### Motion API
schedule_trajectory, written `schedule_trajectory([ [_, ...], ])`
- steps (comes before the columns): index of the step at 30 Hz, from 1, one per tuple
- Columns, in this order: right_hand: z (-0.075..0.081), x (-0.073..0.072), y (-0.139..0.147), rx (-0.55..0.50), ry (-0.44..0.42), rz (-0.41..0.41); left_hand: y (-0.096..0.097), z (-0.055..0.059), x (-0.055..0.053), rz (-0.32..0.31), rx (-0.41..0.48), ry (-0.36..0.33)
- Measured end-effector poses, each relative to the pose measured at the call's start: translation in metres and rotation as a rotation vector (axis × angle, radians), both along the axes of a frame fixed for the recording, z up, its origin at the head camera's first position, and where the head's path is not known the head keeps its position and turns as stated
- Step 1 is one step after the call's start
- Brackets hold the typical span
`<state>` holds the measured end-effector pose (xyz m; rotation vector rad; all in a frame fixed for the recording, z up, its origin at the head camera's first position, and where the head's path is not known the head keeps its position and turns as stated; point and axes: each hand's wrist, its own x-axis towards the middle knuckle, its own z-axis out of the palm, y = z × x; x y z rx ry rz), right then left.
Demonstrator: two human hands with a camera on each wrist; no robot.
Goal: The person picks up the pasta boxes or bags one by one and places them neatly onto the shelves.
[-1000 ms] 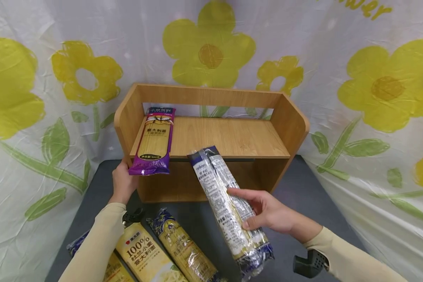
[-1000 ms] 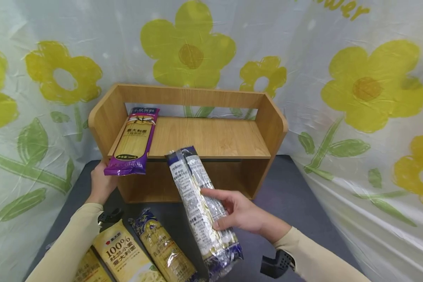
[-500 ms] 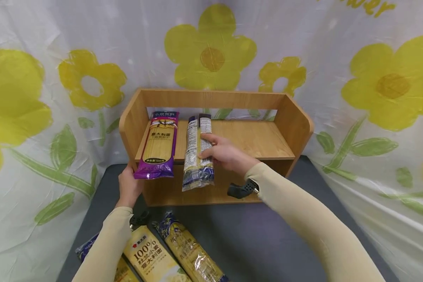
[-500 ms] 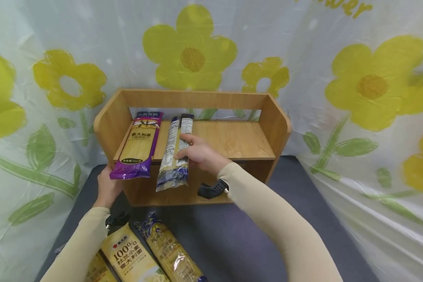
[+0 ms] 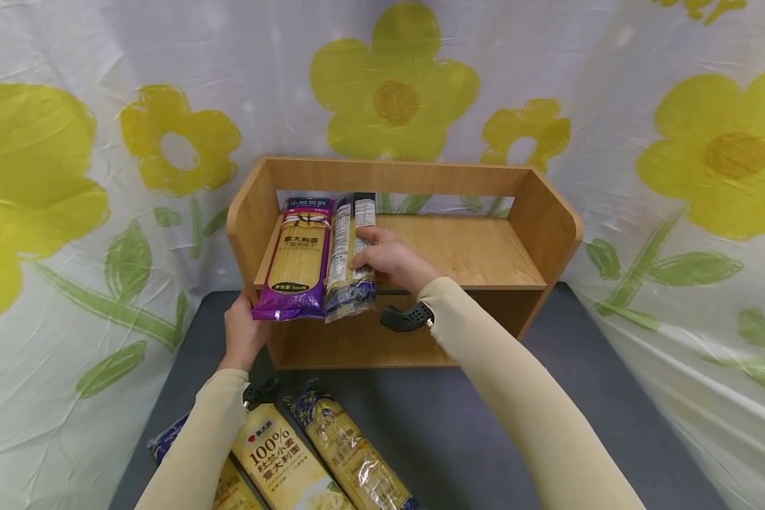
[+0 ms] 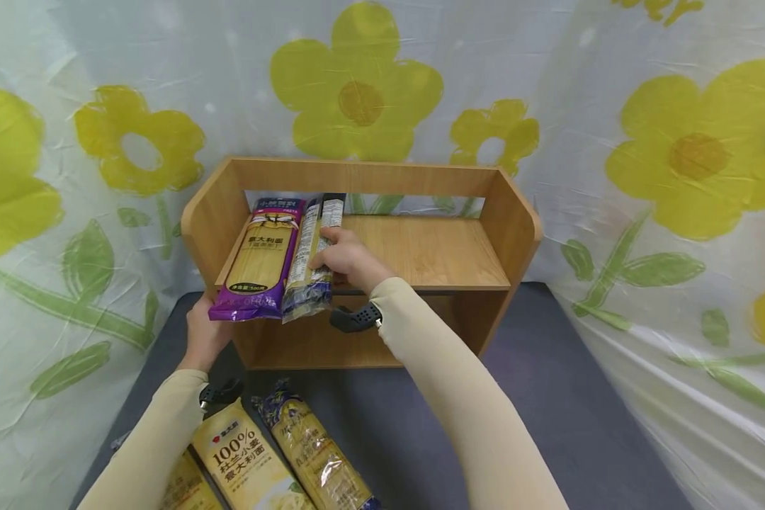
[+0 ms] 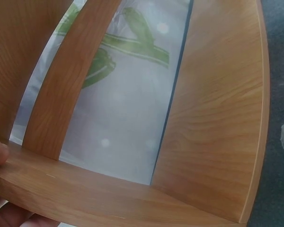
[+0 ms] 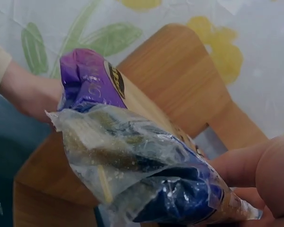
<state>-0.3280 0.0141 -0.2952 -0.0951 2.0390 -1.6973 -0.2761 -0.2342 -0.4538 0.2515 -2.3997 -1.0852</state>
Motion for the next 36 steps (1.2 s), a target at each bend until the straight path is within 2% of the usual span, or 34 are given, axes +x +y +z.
schedule_trajectory([
  [6, -0.002, -0.001, -0.003, 0.047, 0.059, 0.007, -0.001, -0.001, -0.001, -0.012, -0.002, 0.026],
  [9, -0.004, 0.0, -0.005, 0.149, 0.145, 0.018, -0.001, -0.002, -0.002, -0.02, 0.007, 0.01],
  [13, -0.004, 0.001, -0.005, 0.324, 0.305, 0.047, 0.001, -0.001, -0.002, -0.025, 0.014, -0.013],
  [21, -0.003, 0.005, 0.02, 0.349, 0.35, 0.038, 0.001, -0.002, -0.003, -0.014, 0.019, -0.003],
  [24, -0.002, 0.017, 0.035, 0.375, 0.39, 0.058, 0.002, -0.002, -0.003, -0.017, 0.008, 0.005],
  [29, -0.008, 0.049, 0.072, 0.371, 0.434, 0.126, 0.002, -0.002, -0.002, -0.03, 0.004, 0.003],
  [33, -0.023, 0.076, 0.107, 0.424, 0.454, 0.19, 0.001, -0.002, -0.002, -0.026, -0.006, 0.011],
  [36, -0.044, 0.089, 0.13, 0.455, 0.458, 0.272, -0.001, -0.002, -0.002, -0.024, -0.008, 0.016],
])
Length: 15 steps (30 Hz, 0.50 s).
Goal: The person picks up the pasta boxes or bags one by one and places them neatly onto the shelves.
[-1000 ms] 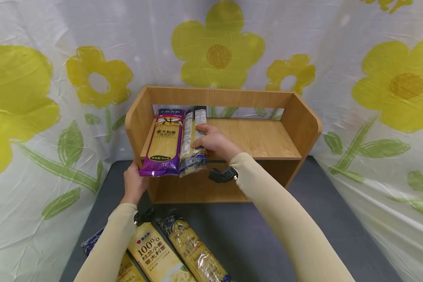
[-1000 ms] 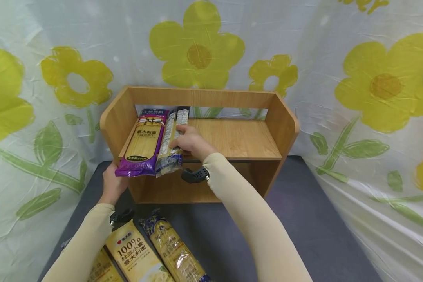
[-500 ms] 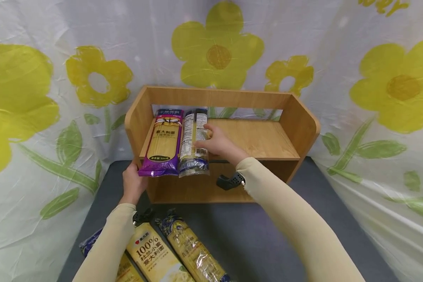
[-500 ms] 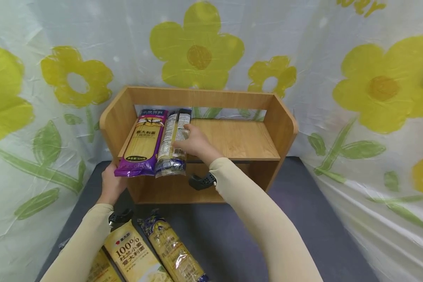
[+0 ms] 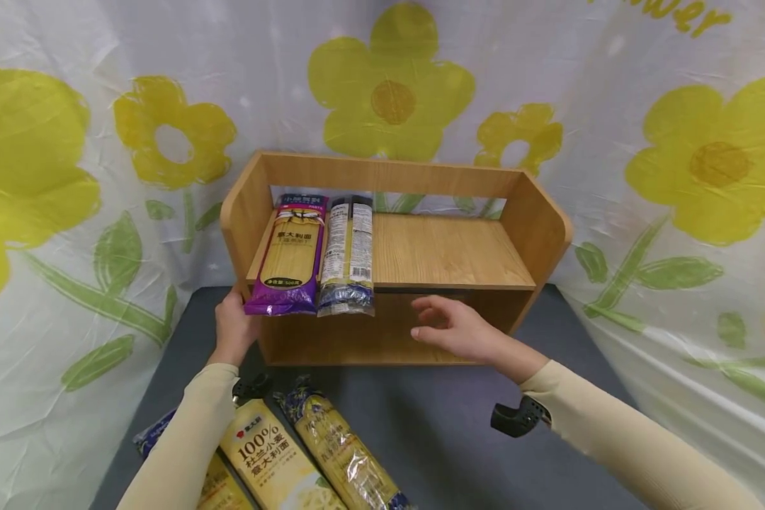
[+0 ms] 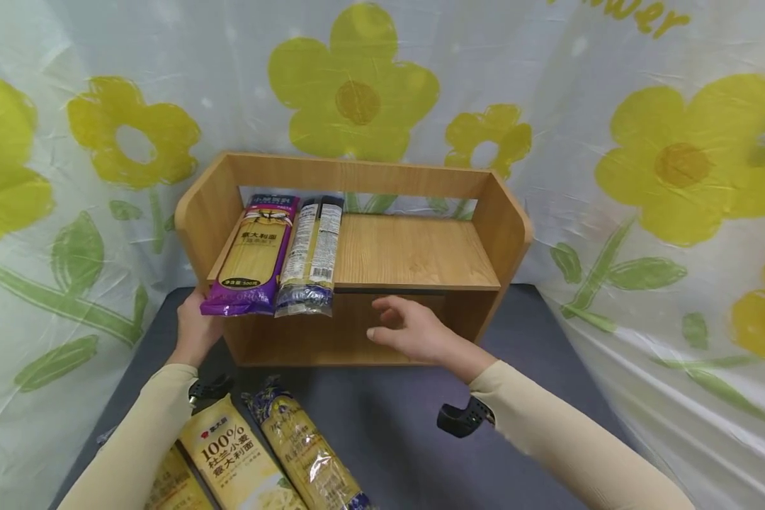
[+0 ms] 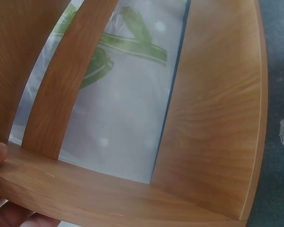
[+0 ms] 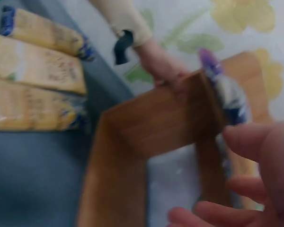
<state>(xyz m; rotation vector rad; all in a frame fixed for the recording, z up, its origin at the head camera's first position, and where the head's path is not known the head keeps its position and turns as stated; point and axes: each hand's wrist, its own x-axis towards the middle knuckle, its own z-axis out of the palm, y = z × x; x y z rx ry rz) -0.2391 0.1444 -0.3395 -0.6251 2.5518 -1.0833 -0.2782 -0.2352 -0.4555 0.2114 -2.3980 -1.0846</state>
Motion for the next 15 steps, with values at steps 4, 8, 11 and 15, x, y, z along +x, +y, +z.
schedule_trajectory([
  [4, -0.035, 0.008, 0.019, -0.002, -0.088, 0.087, -0.002, 0.002, 0.001, 0.0, 0.0, -0.014],
  [8, -0.071, 0.018, 0.022, -0.022, -0.191, 0.112, -0.002, 0.002, 0.001, 0.003, -0.007, 0.0],
  [11, -0.098, 0.029, 0.016, -0.039, -0.266, 0.113, -0.001, 0.002, 0.002, 0.006, -0.01, 0.001],
  [15, -0.132, 0.042, 0.001, -0.052, -0.356, 0.125, 0.001, 0.003, 0.002, 0.004, -0.006, -0.01],
])
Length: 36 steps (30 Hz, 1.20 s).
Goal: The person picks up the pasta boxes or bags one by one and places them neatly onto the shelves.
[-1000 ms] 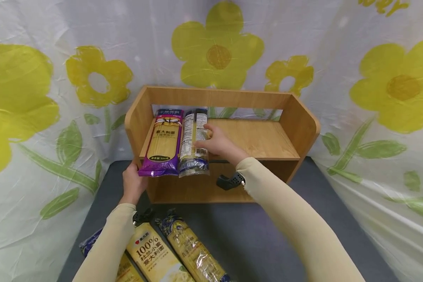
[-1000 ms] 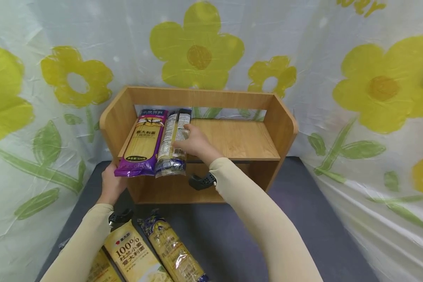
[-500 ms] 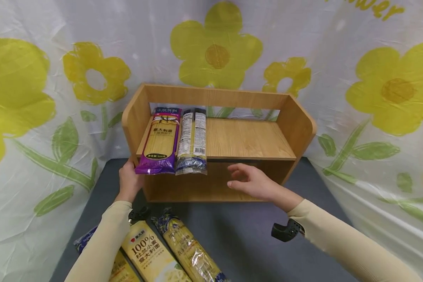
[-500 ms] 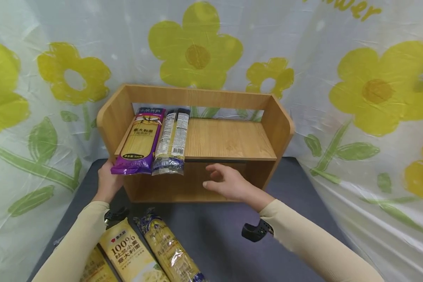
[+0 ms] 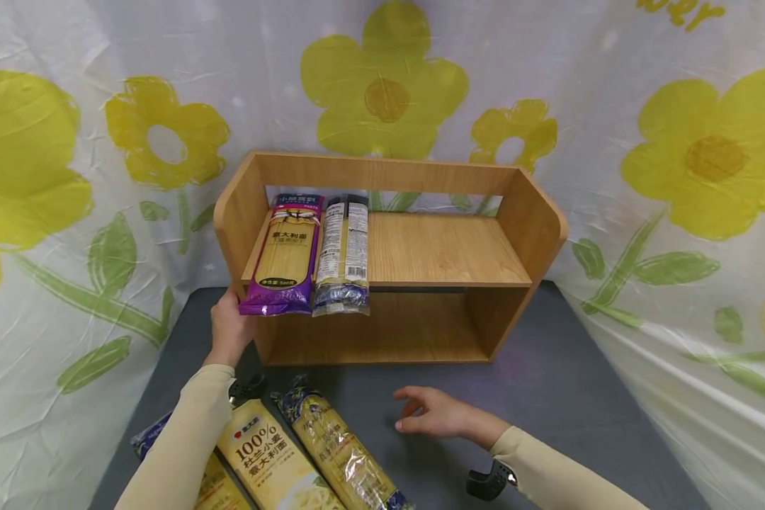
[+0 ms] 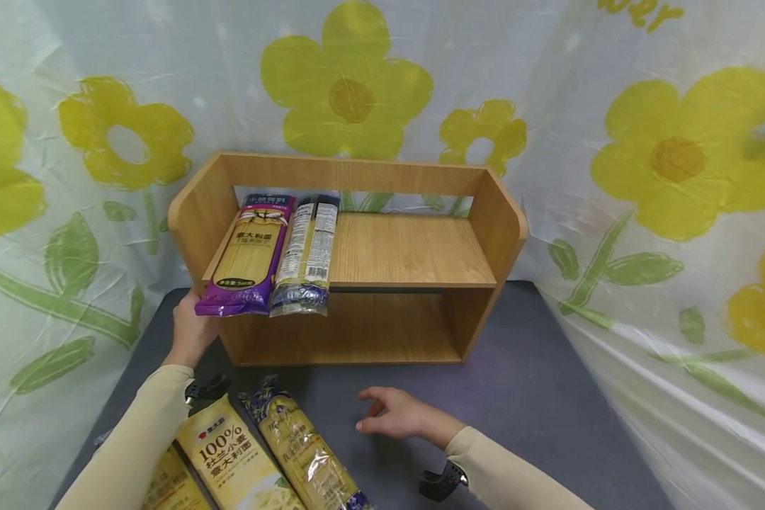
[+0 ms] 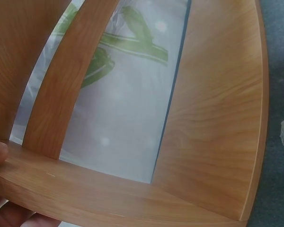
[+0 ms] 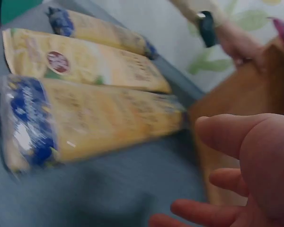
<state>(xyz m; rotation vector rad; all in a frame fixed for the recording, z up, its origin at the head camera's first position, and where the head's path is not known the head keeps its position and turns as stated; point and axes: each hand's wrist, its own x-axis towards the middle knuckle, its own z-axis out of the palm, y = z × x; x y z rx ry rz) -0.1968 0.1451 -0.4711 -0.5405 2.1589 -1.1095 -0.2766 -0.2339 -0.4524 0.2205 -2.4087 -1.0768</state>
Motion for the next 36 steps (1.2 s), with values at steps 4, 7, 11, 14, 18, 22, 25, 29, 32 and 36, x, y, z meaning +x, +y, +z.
schedule_trajectory([
  [4, -0.032, 0.011, -0.019, -0.017, -0.094, 0.008, 0.0, -0.001, 0.0, -0.001, -0.001, 0.013],
  [7, -0.05, 0.017, -0.033, -0.057, -0.178, -0.002, -0.001, -0.003, 0.001, 0.007, -0.004, 0.002],
  [11, -0.064, 0.023, -0.05, -0.103, -0.18, -0.017, -0.001, -0.004, 0.001, 0.008, -0.006, -0.006],
  [14, -0.068, 0.028, -0.06, -0.076, -0.082, -0.005, -0.001, -0.005, -0.001, 0.001, -0.01, 0.008],
  [18, -0.068, 0.036, -0.069, 0.032, 0.118, 0.02, -0.001, -0.005, -0.003, -0.004, -0.006, 0.016],
  [22, -0.063, 0.041, -0.079, 0.133, 0.229, 0.032, -0.002, -0.004, -0.003, 0.001, 0.001, 0.017],
  [25, -0.059, 0.043, -0.084, 0.156, 0.224, 0.039, -0.001, -0.003, -0.002, 0.0, 0.009, 0.018],
  [29, -0.057, 0.042, -0.085, 0.129, 0.175, 0.064, 0.0, -0.002, -0.002, -0.007, 0.017, 0.012],
  [32, -0.06, 0.036, -0.079, 0.061, 0.127, 0.156, 0.0, -0.002, -0.002, 0.001, 0.016, 0.009],
  [36, -0.065, 0.024, -0.067, -0.106, -0.009, 0.351, 0.0, -0.003, -0.003, 0.006, 0.019, 0.011],
])
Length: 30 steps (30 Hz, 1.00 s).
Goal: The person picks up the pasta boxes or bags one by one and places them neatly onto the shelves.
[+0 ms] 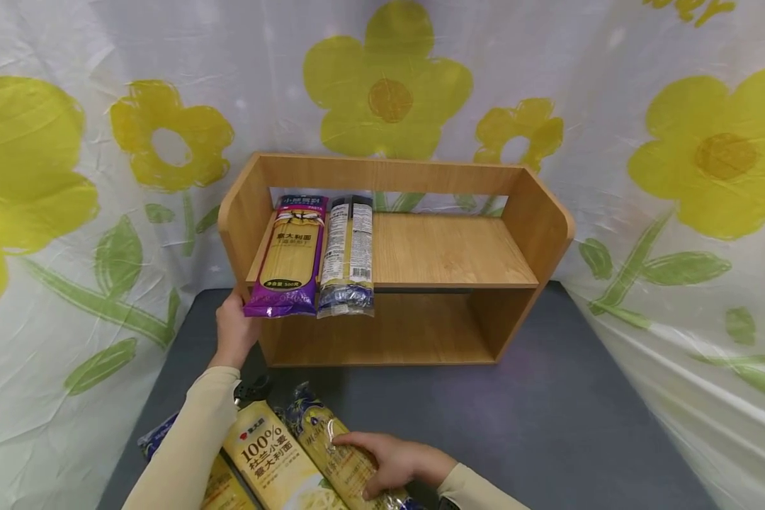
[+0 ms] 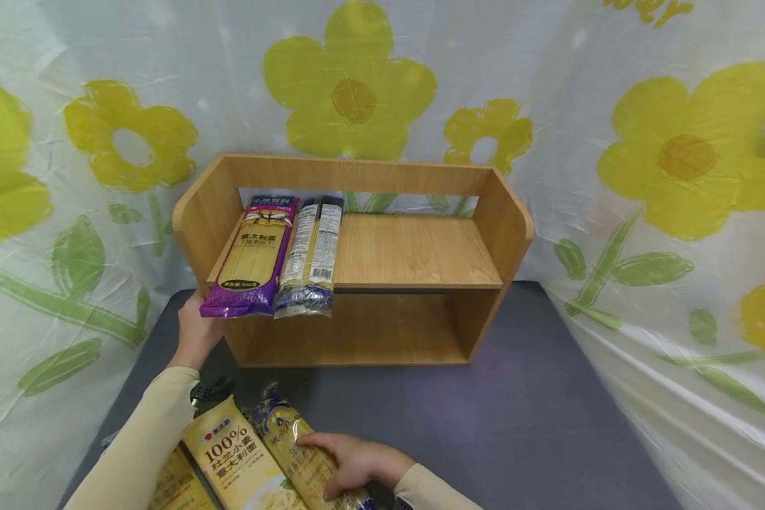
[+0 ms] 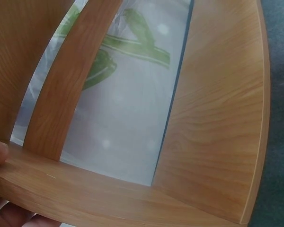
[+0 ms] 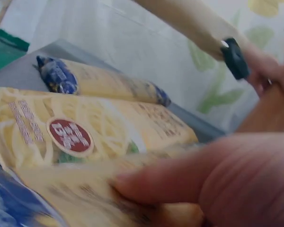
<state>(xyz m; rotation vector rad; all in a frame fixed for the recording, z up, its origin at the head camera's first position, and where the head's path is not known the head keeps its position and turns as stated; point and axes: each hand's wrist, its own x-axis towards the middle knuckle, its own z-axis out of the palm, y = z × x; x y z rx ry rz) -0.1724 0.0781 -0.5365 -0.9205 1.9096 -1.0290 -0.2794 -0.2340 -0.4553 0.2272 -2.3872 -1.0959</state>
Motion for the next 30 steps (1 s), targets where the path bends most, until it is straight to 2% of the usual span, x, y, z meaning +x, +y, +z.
schedule_trajectory([
  [3, -0.004, -0.005, 0.013, -0.073, -0.116, 0.098, 0.002, -0.001, -0.002, -0.015, 0.003, 0.005],
  [7, -0.009, -0.004, 0.029, -0.143, -0.17, 0.124, 0.002, -0.001, -0.003, -0.005, 0.001, 0.011],
  [12, -0.017, 0.005, 0.051, -0.275, -0.276, 0.109, 0.0, -0.002, 0.0, 0.001, 0.002, 0.021],
  [16, -0.021, 0.014, 0.076, -0.383, -0.303, 0.078, -0.001, -0.002, 0.001, -0.005, -0.008, 0.019],
  [19, -0.02, 0.021, 0.096, -0.456, -0.326, 0.009, -0.002, -0.003, 0.001, -0.001, -0.014, 0.017],
  [21, -0.018, 0.026, 0.109, -0.506, -0.375, -0.05, -0.003, -0.003, 0.0, -0.001, -0.012, 0.017],
  [24, -0.011, 0.031, 0.127, -0.607, -0.438, -0.104, -0.003, -0.003, -0.001, -0.003, -0.011, 0.017],
  [26, -0.001, 0.032, 0.139, -0.665, -0.458, -0.116, -0.003, -0.003, -0.001, -0.007, -0.006, 0.013],
  [30, 0.033, 0.029, 0.159, -0.744, -0.483, -0.128, 0.0, -0.003, -0.002, -0.011, 0.005, 0.007],
])
